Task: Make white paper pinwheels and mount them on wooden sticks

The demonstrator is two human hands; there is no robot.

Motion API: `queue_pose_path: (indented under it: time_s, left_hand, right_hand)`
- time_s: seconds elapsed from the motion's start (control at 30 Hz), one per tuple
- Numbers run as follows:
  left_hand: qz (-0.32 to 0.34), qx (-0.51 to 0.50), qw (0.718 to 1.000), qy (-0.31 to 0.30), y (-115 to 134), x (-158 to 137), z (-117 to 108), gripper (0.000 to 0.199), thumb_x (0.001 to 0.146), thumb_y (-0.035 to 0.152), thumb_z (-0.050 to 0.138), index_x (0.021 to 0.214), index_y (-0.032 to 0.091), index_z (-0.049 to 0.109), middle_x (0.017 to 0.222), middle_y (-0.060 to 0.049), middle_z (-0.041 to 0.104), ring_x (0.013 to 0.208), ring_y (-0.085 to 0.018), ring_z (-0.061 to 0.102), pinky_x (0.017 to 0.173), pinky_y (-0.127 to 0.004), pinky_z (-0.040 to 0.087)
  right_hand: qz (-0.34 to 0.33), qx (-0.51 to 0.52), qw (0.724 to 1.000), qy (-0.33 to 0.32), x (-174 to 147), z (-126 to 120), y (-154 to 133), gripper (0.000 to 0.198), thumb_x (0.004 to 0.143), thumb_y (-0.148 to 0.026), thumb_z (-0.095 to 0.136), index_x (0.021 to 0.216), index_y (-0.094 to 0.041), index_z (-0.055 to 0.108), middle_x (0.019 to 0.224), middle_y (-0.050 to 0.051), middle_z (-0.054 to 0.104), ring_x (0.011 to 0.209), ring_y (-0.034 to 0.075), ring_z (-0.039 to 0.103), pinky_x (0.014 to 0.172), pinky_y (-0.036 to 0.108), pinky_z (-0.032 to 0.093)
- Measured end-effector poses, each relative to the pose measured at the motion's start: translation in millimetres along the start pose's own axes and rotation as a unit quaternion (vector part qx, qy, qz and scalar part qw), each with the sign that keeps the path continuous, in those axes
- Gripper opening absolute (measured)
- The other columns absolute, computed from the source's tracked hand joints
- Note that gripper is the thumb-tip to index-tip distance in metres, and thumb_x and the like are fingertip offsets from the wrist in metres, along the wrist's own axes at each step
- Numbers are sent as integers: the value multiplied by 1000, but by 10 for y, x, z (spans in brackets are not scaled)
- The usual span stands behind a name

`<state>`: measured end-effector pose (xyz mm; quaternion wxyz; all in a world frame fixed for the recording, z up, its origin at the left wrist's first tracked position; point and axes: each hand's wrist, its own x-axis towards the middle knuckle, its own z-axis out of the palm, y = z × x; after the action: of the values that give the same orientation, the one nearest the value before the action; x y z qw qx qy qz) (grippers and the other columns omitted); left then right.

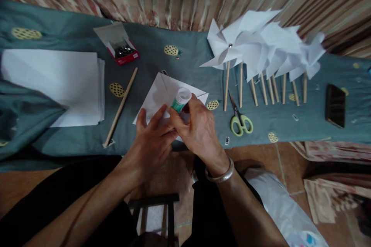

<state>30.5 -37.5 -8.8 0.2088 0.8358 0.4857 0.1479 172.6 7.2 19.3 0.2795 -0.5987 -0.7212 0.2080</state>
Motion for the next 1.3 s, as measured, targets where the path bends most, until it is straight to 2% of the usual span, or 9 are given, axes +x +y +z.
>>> queue_pose_path:
  time_s: [0.2,0.43,0.7,0.97,1.13,1.3]
  left_hand:
    - [8,7,1000,3,-2,2,-4,48,87,12,51,130,32,56,142,-2,55,146,-35,23,111,-75,9]
    - [8,1,1000,10,-8,8,12,40,88,11,50,121,29,62,139,-3,58,145,-35,25,111,-76,8]
    - [5,-3,1000,7,15,-5,-33,34,92,11,41,114,27,63,140,1,57,146,-33,24,113,-72,6]
    - [9,-12,1000,23,-14,10,15,32,89,11,47,110,27,65,132,-2,62,144,-33,27,112,-75,7]
    - [5,-6,1000,14,10,10,-25,31,92,12,42,108,26,65,133,0,62,144,-33,27,113,-73,7]
    - [9,1,1000,18,3,9,-10,30,90,11,46,106,28,65,131,1,62,144,-34,29,112,-74,7]
  right_hand:
    - [-1,-5,1000,9,1,-10,26,17,84,-36,62,88,-20,59,76,2,68,68,18,64,60,30,48]
    - [2,-4,1000,11,10,-26,43,15,83,-35,62,88,-21,59,77,1,69,69,19,65,62,32,49]
    - [8,-13,1000,14,21,-31,66,19,85,-39,61,90,-21,60,77,2,69,68,18,65,59,30,48]
    - [4,-15,1000,20,37,-23,87,22,86,-42,59,90,-21,59,77,3,70,67,18,66,60,31,48]
    - [8,-11,1000,28,52,-9,90,25,87,-46,58,90,-21,60,77,4,70,68,19,66,62,32,49]
    - [13,-13,999,39,69,2,93,26,85,-47,59,88,-21,61,75,4,69,67,20,66,63,33,50]
